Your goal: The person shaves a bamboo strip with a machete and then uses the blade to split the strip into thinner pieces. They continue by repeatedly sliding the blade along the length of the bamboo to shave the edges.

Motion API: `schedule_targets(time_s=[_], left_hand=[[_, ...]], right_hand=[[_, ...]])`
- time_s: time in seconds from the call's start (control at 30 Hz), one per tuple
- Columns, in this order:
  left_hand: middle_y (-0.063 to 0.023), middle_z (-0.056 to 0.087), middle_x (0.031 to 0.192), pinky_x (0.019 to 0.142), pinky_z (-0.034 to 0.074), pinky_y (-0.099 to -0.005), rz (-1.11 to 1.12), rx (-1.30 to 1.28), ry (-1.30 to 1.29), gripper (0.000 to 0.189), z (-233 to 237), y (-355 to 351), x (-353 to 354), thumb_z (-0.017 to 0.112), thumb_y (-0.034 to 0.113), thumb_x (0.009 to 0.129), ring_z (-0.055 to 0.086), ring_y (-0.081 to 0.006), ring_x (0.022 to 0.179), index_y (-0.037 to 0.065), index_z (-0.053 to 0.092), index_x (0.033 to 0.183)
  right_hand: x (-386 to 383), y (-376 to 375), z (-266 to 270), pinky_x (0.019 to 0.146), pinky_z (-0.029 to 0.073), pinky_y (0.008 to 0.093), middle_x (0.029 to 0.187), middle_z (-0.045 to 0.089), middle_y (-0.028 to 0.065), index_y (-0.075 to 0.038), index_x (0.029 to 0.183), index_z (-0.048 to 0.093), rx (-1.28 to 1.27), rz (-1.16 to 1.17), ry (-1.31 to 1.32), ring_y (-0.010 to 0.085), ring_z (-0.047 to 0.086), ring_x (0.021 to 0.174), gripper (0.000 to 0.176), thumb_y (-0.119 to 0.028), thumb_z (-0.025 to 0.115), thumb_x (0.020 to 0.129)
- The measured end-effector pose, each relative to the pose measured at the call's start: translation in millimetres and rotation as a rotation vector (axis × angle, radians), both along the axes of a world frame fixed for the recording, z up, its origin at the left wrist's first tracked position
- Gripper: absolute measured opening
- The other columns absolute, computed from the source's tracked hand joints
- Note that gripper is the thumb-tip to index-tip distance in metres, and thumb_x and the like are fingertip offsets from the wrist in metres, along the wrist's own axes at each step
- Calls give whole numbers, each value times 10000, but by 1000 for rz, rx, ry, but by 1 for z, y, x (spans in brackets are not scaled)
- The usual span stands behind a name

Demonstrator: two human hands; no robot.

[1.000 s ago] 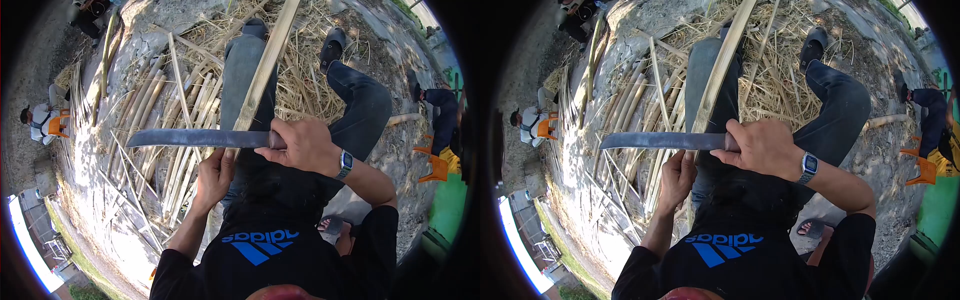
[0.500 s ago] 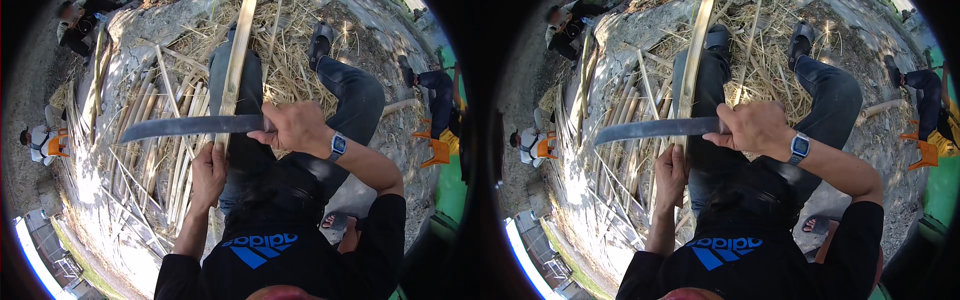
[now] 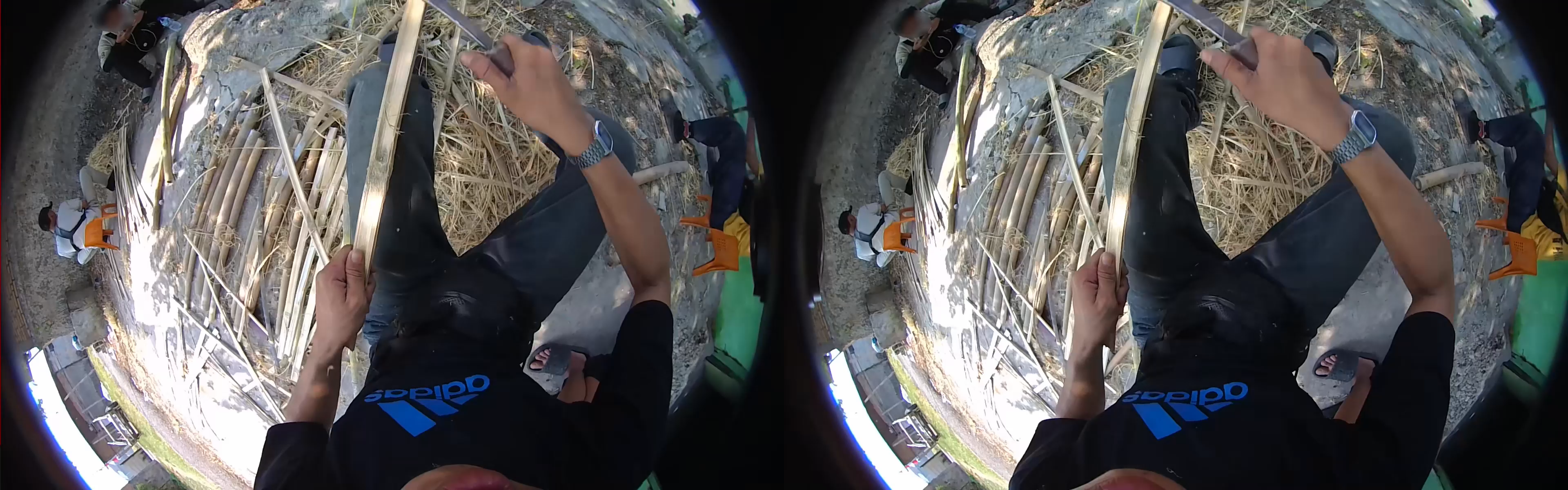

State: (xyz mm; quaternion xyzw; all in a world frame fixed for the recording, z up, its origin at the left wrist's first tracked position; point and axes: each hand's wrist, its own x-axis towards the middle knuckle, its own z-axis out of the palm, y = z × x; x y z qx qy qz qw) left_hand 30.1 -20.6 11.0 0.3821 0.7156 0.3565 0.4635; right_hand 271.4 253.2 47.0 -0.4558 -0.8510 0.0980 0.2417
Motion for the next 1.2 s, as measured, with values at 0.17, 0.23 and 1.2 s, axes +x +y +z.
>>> schedule_targets(time_s=[0.17,0.23,1.2], left_hand=[[21,490,576,468,364,-246,7,-54,-30,446,9,17,2,442,358,1113,470,-57,503,39,546,819],[14,498,565,464,367,-260,-11,-36,30,442,7,15,2,455,353,1110,474,-64,492,39,551,815],[-205,573,585,499,406,-459,-57,178,471,455,-19,10,-8,442,293,1102,598,-385,515,-12,546,781]], right_hand=[[-4,-74,-8,604,504,419,716,646,122,-64,968,586,-258,288,5,343,660,656,434,-430,790,855],[-7,-93,-3,614,507,420,712,644,115,-72,950,580,-315,300,-32,339,665,670,450,-463,780,855],[-2,-93,-13,562,512,417,573,603,104,-37,743,645,-561,397,33,321,628,534,592,-602,669,920]])
